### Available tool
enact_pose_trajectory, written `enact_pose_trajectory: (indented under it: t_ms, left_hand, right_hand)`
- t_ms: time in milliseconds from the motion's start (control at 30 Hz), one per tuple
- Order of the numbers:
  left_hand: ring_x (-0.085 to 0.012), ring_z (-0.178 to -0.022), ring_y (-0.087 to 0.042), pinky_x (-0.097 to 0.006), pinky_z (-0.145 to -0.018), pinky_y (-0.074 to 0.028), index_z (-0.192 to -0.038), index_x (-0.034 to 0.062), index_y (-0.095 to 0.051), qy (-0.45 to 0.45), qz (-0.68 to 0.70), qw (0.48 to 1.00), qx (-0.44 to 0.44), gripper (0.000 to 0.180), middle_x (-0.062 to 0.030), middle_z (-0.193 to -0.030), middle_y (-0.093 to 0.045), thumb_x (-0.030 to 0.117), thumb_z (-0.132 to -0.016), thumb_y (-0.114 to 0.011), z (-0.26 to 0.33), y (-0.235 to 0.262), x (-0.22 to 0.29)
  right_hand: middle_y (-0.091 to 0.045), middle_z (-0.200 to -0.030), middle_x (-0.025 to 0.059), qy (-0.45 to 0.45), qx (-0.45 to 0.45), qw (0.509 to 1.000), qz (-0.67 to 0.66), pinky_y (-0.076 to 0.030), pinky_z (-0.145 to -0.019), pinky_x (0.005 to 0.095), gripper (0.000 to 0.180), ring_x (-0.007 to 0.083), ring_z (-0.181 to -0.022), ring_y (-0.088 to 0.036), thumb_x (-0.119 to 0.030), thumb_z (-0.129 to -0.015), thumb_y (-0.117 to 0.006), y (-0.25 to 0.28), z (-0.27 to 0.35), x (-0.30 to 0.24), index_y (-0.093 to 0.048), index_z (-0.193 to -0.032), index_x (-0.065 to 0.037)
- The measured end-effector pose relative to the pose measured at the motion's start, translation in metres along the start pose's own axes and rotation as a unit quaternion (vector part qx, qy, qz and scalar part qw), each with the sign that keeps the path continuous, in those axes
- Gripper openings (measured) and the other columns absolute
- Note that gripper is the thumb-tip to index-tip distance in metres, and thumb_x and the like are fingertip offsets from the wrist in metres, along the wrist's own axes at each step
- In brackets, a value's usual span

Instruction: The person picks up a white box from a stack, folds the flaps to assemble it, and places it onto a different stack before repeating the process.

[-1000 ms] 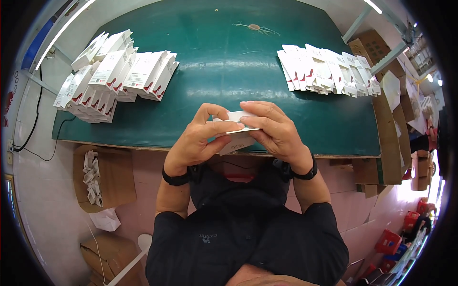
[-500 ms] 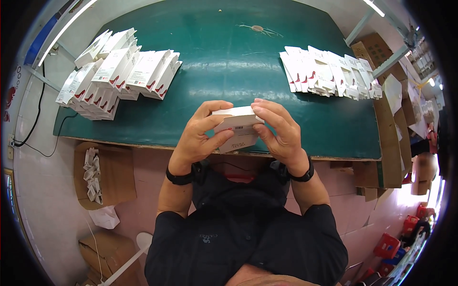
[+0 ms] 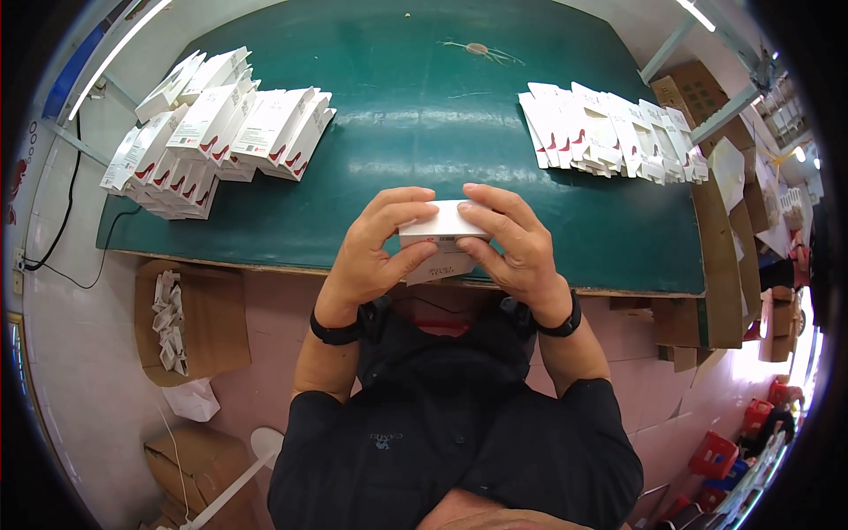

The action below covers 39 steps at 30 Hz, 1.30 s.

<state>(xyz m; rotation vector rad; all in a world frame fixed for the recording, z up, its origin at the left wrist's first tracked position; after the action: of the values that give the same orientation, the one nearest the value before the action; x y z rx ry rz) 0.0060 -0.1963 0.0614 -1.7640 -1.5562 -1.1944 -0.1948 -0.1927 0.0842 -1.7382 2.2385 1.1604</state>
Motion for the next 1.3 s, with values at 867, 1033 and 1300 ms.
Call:
enact_pose_trajectory:
  t_ms: [867,1033,1300]
  left_hand:
    - [-0.0215,-0.123,-0.062,-0.034,-0.102,-0.052,-0.135,0.0034,-0.062,-0.007,-0.06,0.998,-0.014,0.047,-0.0139,-0.137,-0.061,0.007,-0.092,-0.081,0.002,0.017,0.006]
    - [-0.0205,-0.118,-0.064,-0.032,-0.097,-0.056,-0.142,0.0011,-0.054,-0.002,0.013,0.98,0.197,0.053,-0.0103,-0.132,-0.063,0.008,-0.096,-0.078,0.016,0.063,-0.011]
    - [-0.0115,-0.099,-0.063,-0.028,-0.083,-0.058,-0.126,0.0022,-0.051,-0.01,0.151,0.807,0.57,0.042,-0.0051,-0.113,-0.061,0.015,-0.097,-0.079,0.031,0.178,-0.068]
  right_hand:
    - [-0.064,-0.14,0.0183,-0.112,0.051,0.979,-0.162,-0.055,-0.102,0.0385,0.047,0.0286,-0.125,-0.066,-0.014,-0.091,-0.083,-0.001,0.012,0.021,-0.064,-0.132,-0.003]
    - [-0.065,-0.139,0.016,-0.161,0.043,0.976,-0.141,-0.057,-0.098,0.0365,0.043,0.026,-0.122,-0.066,-0.014,-0.093,-0.08,0.001,0.028,0.039,-0.066,-0.132,-0.003]
    - [-0.07,-0.13,0.0154,-0.25,-0.073,0.965,-0.041,-0.057,-0.092,0.0377,0.036,0.0297,-0.114,-0.069,-0.012,-0.089,-0.08,-0.027,0.086,0.072,-0.07,-0.122,-0.002]
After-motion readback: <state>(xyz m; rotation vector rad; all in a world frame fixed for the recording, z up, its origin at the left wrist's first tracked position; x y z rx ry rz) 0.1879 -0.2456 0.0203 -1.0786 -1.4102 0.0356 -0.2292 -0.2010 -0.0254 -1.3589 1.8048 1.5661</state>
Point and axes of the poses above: each hand's wrist, its own z-axis away from the middle knuckle, its own y-axis out of the back of the hand, x = y × z, the point moved 6 cm from there along -z, towards the middle knuckle
